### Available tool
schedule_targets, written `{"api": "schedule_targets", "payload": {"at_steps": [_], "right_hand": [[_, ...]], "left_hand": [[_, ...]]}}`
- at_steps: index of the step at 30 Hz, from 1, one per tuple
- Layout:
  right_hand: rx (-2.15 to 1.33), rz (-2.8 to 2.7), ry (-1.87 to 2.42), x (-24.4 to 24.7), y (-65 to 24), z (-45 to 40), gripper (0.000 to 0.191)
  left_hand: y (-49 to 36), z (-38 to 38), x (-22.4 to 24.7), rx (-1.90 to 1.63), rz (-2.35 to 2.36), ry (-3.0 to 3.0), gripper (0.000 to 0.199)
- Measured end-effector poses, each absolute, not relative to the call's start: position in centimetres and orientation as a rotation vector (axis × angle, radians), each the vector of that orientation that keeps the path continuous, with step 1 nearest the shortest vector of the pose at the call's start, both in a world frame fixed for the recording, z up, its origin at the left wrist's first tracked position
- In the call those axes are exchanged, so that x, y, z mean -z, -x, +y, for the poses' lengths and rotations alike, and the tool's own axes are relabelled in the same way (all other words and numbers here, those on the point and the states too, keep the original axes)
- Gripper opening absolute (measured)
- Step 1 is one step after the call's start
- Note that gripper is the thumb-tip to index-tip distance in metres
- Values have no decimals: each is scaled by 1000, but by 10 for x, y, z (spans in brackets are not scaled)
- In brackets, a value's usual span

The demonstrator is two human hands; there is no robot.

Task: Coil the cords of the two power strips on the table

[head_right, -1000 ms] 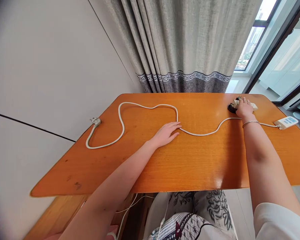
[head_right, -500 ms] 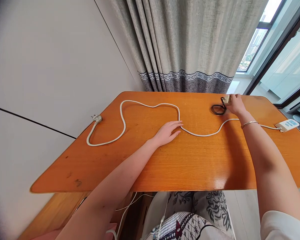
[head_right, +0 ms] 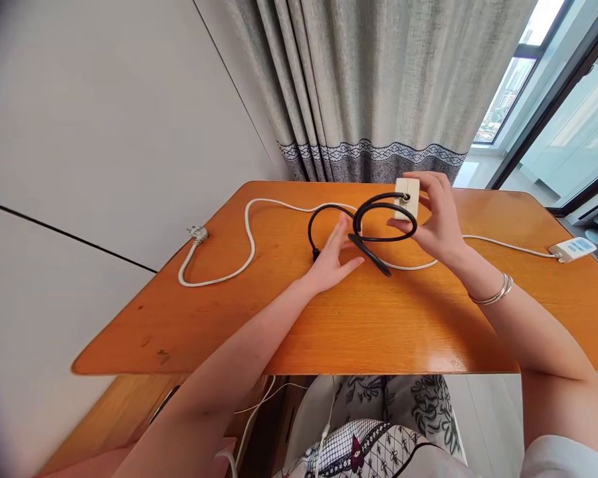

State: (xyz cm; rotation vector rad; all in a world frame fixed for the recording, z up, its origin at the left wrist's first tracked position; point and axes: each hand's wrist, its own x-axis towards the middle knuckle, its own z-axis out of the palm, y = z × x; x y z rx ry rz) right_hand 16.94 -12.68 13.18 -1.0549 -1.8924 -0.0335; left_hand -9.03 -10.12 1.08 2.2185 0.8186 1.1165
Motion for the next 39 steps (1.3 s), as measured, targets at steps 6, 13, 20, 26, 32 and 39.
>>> {"api": "schedule_targets", "payload": {"at_steps": [6, 13, 20, 26, 32, 39], "right_hand": [[346, -1911, 1492, -131, -210, -144, 58], [428, -1749, 2127, -107, -282, -154, 62], [667, -1691, 2557, -83, -365, -187, 50], [745, -1750, 2752, -73, -420, -212, 45], [403, -1599, 2925, -76, -451, -221, 44], [72, -1374, 2978, -81, -479, -210, 32]], "left_hand": [[117, -84, -27, -1355, 1001, -2080, 105], [169, -55, -54, -2021, 1040, -1209, 75], [217, -60, -87, -2251, 1075, -475, 20], [186, -73, -99, -2218, 995, -382, 8], [175, -76, -98, -2132, 995, -373, 10], [169, -75, -94, -2034, 1085, -291, 11]]}}
